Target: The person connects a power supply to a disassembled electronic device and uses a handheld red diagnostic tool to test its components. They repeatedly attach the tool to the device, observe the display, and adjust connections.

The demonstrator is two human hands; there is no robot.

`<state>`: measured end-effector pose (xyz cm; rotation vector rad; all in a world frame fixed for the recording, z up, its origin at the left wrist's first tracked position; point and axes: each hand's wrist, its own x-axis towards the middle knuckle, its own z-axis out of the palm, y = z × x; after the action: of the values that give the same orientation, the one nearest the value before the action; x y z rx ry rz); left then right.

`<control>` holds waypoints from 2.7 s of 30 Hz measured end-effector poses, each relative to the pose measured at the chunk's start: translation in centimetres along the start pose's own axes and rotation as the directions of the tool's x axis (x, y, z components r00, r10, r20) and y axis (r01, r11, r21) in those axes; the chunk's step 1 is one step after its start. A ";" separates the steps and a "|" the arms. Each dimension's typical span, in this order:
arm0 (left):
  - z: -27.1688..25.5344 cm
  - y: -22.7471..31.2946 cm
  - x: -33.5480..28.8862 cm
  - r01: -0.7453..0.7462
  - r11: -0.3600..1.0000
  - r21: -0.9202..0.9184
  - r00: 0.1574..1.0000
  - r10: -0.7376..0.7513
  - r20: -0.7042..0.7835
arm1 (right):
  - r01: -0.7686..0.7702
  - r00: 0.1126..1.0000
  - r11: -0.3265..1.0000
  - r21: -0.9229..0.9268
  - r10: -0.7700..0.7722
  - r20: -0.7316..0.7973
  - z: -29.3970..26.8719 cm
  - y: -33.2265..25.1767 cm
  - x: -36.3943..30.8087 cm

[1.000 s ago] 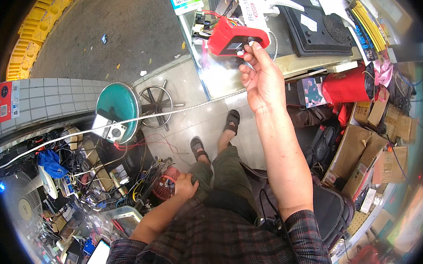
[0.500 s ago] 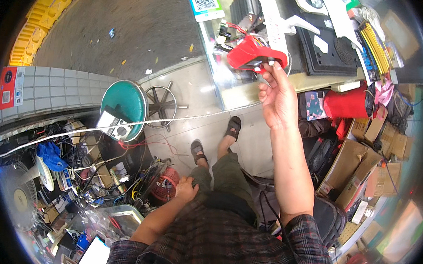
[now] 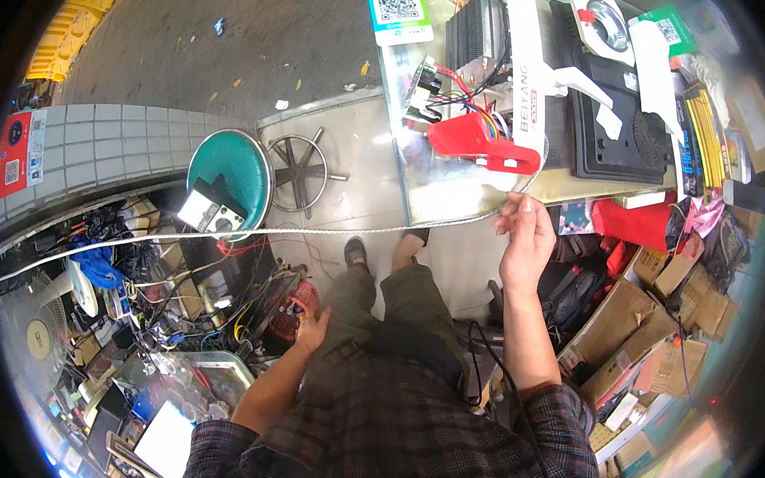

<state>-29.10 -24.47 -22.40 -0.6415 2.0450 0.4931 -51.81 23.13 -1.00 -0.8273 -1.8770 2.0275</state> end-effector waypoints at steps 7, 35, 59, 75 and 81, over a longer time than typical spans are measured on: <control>-2.4 4.7 -0.6 -0.122 0.991 -0.057 0.990 0.126 0.058 | -0.248 0.959 0.967 0.048 0.239 0.155 1.2 -0.8 0.4; -8.1 3.4 4.8 -0.053 0.999 -0.012 0.985 0.054 0.166 | -0.408 0.859 0.712 0.572 0.512 -0.023 7.2 -0.4 0.5; -7.6 4.0 4.6 -0.022 0.999 -0.031 0.983 0.028 0.181 | -0.410 0.874 0.741 0.532 0.486 -0.003 7.3 0.1 0.4; -23.8 19.2 -4.7 -0.781 0.557 0.283 0.597 0.530 0.602 | -0.432 0.868 0.774 0.463 0.496 -0.019 7.3 0.8 0.7; -34.1 35.5 -12.3 -0.627 0.707 -0.327 0.570 0.703 0.427 | -0.380 0.898 0.802 0.461 0.440 -0.026 7.8 1.0 0.5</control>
<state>-67.34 -12.87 8.81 0.2502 1.6517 1.1339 -56.40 16.86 -2.01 -1.2745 -1.1431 2.4450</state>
